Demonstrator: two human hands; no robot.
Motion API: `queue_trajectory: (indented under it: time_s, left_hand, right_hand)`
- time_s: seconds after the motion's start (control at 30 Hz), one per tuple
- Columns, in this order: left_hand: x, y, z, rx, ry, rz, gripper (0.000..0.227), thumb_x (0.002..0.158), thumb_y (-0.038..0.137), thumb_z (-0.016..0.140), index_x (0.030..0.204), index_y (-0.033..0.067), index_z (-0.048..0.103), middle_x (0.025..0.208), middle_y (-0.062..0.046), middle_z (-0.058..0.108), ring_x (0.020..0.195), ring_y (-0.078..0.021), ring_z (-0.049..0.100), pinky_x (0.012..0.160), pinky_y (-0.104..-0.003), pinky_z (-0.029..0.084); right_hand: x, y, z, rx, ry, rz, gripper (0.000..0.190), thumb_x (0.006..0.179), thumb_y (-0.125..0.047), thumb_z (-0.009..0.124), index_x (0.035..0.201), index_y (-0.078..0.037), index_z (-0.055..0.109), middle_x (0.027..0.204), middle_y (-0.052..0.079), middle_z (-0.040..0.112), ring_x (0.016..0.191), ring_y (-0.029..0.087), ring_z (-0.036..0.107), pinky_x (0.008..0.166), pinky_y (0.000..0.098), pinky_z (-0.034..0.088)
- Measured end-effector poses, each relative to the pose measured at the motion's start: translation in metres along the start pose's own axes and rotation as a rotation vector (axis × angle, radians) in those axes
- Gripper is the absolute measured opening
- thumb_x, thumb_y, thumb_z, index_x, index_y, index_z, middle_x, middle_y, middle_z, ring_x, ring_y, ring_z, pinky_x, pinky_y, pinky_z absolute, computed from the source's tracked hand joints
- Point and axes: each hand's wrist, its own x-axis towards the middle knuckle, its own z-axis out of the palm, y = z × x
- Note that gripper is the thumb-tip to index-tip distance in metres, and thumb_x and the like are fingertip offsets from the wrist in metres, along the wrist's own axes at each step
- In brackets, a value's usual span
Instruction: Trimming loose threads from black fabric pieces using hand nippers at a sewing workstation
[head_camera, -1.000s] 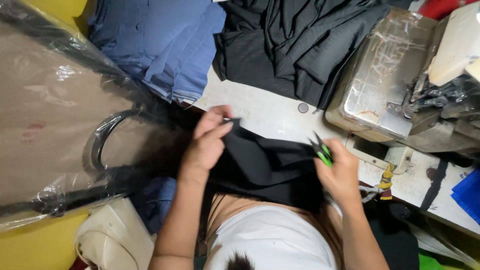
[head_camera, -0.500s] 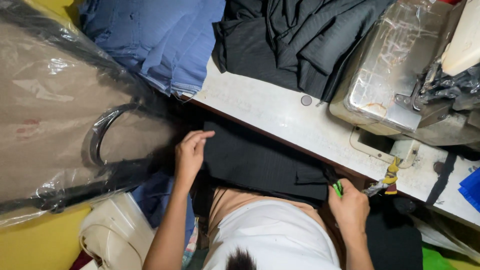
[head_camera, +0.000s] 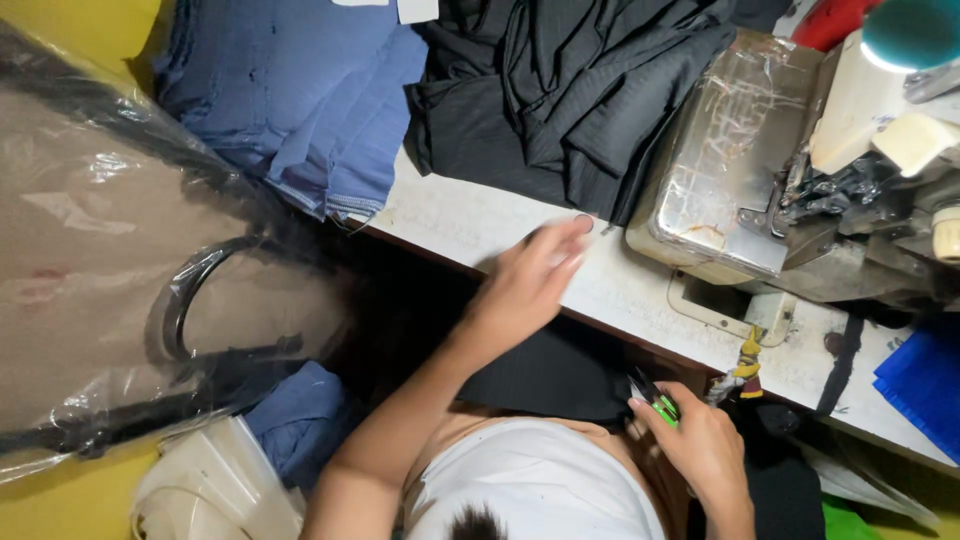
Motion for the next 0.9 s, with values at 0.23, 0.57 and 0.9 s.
queue_trajectory:
  time_s: [0.23,0.57,0.9]
  left_hand:
    - [0.107,-0.083,0.105,-0.023,0.296,0.16,0.034,0.085,0.013,0.043,0.115,-0.0008,0.037,0.106,-0.019,0.049,0.101,-0.029,0.05,0.088,-0.035,0.038]
    - [-0.015,-0.024,-0.005,0.34,-0.195,0.081,0.022,0.087,0.02,0.043,0.07,0.0055,0.04,0.066,-0.01,0.045,0.06,-0.0302,0.049,0.053,-0.039,0.034]
    - [-0.08,0.02,-0.029,-0.002,-0.227,-0.089,0.027,0.081,-0.004,0.033,0.101,0.0013,0.052,0.094,-0.01,0.054,0.087,-0.022,0.057,0.077,-0.028,0.042]
  right_hand:
    - [-0.01,0.009,-0.001,0.248,0.028,0.1,0.046,0.063,-0.052,0.056,0.101,-0.027,0.061,0.092,0.003,0.067,0.09,0.019,0.06,0.074,0.0274,0.042]
    - [-0.014,0.004,-0.001,0.531,0.18,-0.33,0.061,0.056,-0.036,0.07,0.113,-0.025,0.052,0.072,-0.003,0.063,0.061,0.009,0.055,0.067,0.0197,0.041]
    - [-0.019,-0.051,-0.016,0.202,0.837,-0.947,0.027,0.082,-0.011,0.054,0.107,-0.002,0.049,0.091,0.012,0.058,0.069,0.022,0.056,0.062,0.0305,0.043]
